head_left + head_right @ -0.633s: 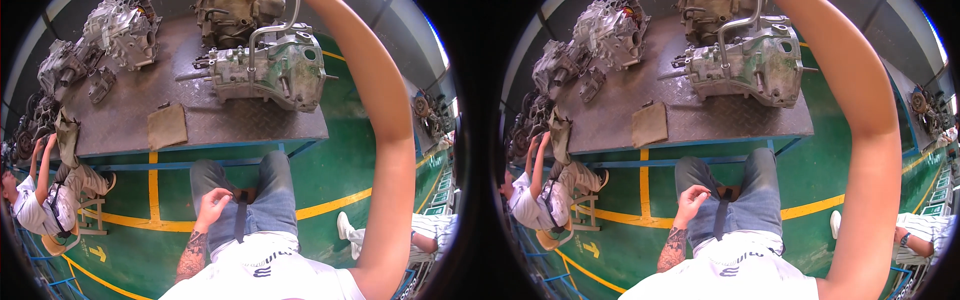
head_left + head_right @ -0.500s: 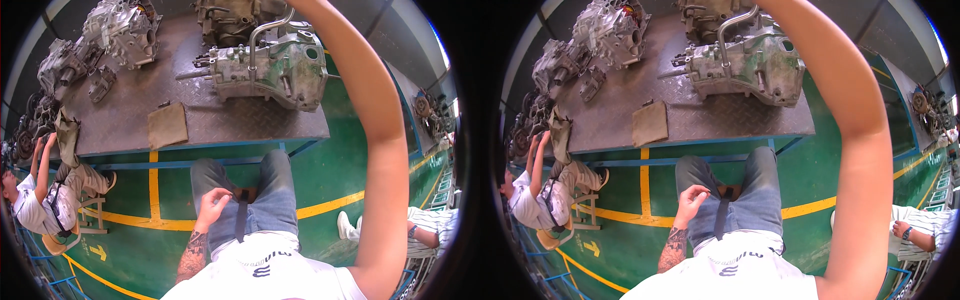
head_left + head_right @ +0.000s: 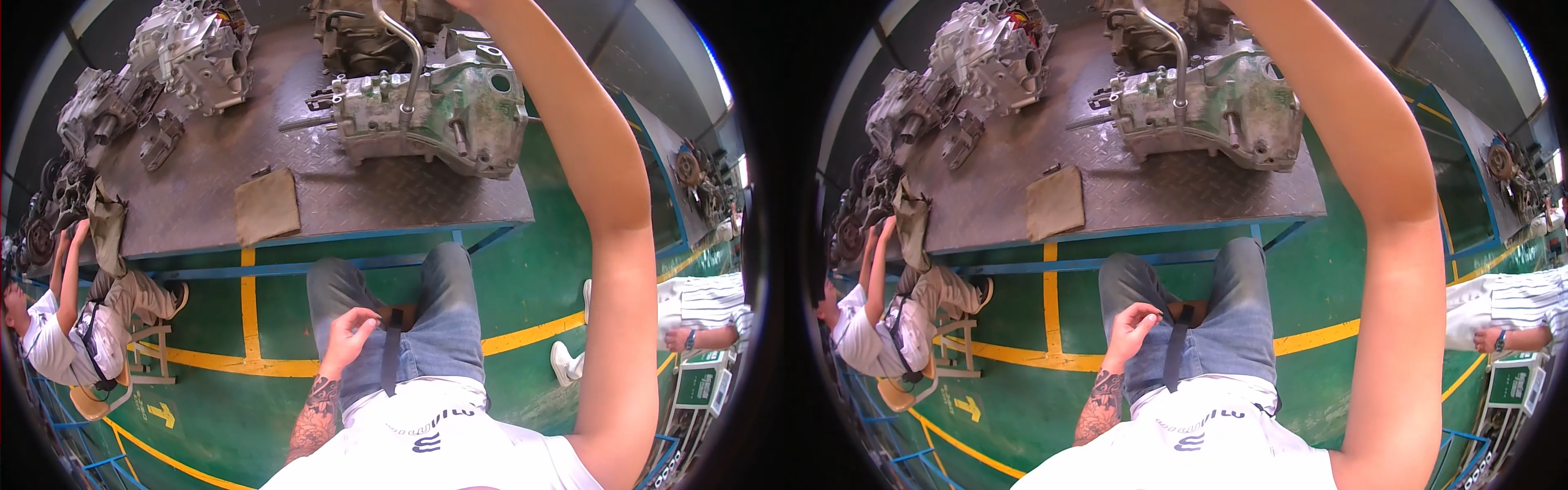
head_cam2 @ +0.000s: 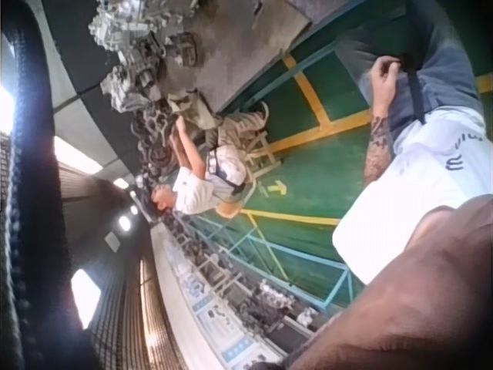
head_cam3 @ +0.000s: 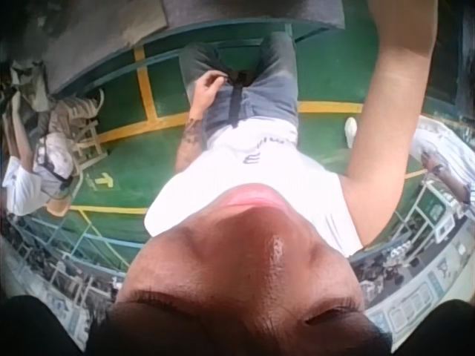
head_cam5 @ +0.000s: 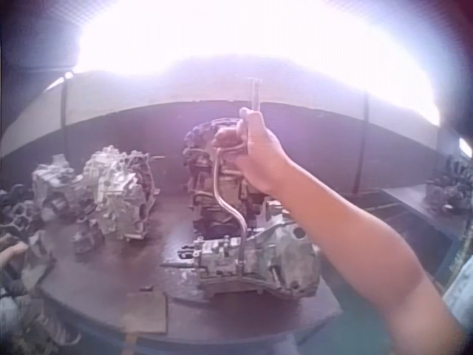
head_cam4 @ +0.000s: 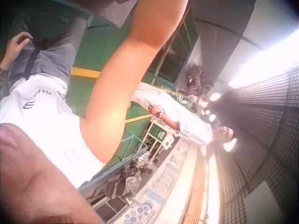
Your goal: The person wipes the exterior of a gearbox with a cloth, then uses a speed handle with a socket to unscrew and remove bolts from the housing. After removing the bolts, the person lifts the upper section of the housing away to reveal the internal gear assembly.
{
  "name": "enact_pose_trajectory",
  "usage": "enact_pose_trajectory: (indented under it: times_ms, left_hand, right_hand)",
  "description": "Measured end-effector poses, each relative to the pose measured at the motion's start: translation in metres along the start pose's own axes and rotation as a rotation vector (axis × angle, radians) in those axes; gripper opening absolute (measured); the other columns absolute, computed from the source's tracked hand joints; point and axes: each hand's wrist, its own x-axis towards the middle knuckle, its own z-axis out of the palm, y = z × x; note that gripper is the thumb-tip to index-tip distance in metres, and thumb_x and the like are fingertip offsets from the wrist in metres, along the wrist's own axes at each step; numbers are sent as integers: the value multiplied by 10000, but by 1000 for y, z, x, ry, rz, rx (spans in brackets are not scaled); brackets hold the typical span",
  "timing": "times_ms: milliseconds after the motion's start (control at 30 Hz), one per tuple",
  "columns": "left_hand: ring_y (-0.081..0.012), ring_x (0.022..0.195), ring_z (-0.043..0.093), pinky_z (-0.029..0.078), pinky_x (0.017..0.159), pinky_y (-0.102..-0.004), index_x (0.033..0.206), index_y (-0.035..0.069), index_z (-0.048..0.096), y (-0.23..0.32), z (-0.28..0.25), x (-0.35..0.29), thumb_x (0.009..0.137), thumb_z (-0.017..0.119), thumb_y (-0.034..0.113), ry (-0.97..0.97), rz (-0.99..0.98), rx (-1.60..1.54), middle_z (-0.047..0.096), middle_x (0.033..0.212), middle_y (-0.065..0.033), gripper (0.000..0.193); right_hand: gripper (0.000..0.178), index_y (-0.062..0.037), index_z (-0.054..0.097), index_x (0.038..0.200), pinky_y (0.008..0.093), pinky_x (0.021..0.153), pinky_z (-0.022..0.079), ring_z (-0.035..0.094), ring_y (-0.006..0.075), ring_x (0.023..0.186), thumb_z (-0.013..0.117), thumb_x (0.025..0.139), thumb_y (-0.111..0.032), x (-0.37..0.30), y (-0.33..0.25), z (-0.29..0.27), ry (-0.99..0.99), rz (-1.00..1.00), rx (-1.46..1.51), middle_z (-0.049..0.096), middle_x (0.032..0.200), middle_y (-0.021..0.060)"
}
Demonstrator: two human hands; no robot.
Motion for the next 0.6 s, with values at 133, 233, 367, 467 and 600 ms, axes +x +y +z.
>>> enact_pose_trajectory:
  times_ms: [133,233,367,467,600]
  left_hand:
    - [-116,892,703,553,804,-280,1068,7,717,-2,1,-1,975,690,110,-3,-3,-42,765,956,-45,142]
    - [-121,896,705,553,810,-282,1063,9,718,-3,-1,-4,978,684,106,17,-30,-71,764,955,-45,134]
    - [-124,919,702,557,843,-279,1078,0,704,-1,-8,-6,990,661,79,2,-21,-28,752,983,-47,126]
    - [-121,932,695,561,872,-277,1097,-10,691,0,-10,-4,1000,642,56,-8,-31,-4,739,1010,-49,127]
    - [-120,931,697,563,875,-274,1097,-12,690,2,-8,-4,1000,642,54,15,-19,5,740,1012,-49,127]
  right_hand:
    - [278,-169,517,937,281,556,467,505,97,542,581,1065,-407,3,-16,-12,-244,345,434,537,745,-5]
    - [184,-160,543,1004,280,518,452,492,91,516,605,1065,-322,14,-44,-22,-419,652,124,512,728,-7]
    - [140,-115,599,1041,311,527,469,532,123,575,577,1072,-249,26,-62,-15,-273,300,-812,544,729,4]
    - [151,-82,598,1002,349,562,492,552,157,619,573,1059,-220,39,-63,0,-226,348,-828,573,770,26]
    - [168,-70,589,975,369,584,491,538,170,625,575,1044,-223,62,-59,21,-70,227,-453,557,758,23]
